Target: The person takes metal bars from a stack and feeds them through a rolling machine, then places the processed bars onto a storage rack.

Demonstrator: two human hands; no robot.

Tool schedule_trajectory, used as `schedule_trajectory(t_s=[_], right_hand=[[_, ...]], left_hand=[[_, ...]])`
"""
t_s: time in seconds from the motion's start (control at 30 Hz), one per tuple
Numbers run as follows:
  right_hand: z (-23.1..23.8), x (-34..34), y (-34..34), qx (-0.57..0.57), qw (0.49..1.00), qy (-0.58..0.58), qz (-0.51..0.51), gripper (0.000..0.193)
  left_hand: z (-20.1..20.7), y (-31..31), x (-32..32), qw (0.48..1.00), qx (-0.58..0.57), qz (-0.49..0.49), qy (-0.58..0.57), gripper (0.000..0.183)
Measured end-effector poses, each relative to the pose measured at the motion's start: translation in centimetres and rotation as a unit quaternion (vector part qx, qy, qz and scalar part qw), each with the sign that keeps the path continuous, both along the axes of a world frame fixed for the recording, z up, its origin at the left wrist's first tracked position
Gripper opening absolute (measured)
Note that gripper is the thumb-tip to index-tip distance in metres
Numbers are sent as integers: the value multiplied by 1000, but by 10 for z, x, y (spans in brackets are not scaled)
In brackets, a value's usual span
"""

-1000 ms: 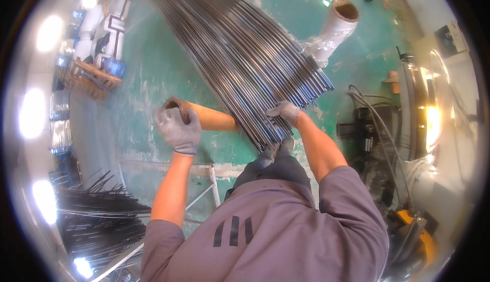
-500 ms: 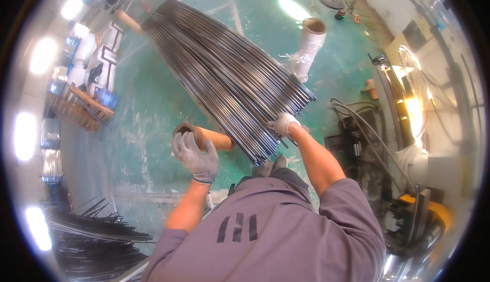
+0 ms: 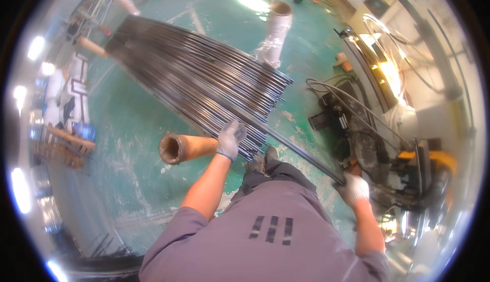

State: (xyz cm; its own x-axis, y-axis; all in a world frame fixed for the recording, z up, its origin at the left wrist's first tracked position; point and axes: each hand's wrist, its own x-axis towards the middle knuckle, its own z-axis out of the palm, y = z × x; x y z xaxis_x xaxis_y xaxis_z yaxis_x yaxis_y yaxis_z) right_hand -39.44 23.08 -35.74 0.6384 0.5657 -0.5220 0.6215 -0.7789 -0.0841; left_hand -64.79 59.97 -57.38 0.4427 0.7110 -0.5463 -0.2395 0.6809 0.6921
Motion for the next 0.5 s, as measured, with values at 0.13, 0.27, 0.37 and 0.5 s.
schedule_trajectory(t_s=[0.13, 0.27, 0.37, 0.5], right_hand=[[-7, -43, -155, -22, 990, -115, -73, 30], [-56, -55, -190, 107, 959, -251, -82, 25], [-83, -36, -236, 103, 960, -236, -109, 25], [-104, 14, -323, 45, 952, -236, -189, 11]], left_hand=[[14, 22, 35, 961, -204, 67, -173, 19], [21, -26, 47, 959, -214, -1, -188, 11], [63, -67, 62, 970, -217, -5, -111, 10], [144, -112, 103, 973, -133, -140, -129, 17]])
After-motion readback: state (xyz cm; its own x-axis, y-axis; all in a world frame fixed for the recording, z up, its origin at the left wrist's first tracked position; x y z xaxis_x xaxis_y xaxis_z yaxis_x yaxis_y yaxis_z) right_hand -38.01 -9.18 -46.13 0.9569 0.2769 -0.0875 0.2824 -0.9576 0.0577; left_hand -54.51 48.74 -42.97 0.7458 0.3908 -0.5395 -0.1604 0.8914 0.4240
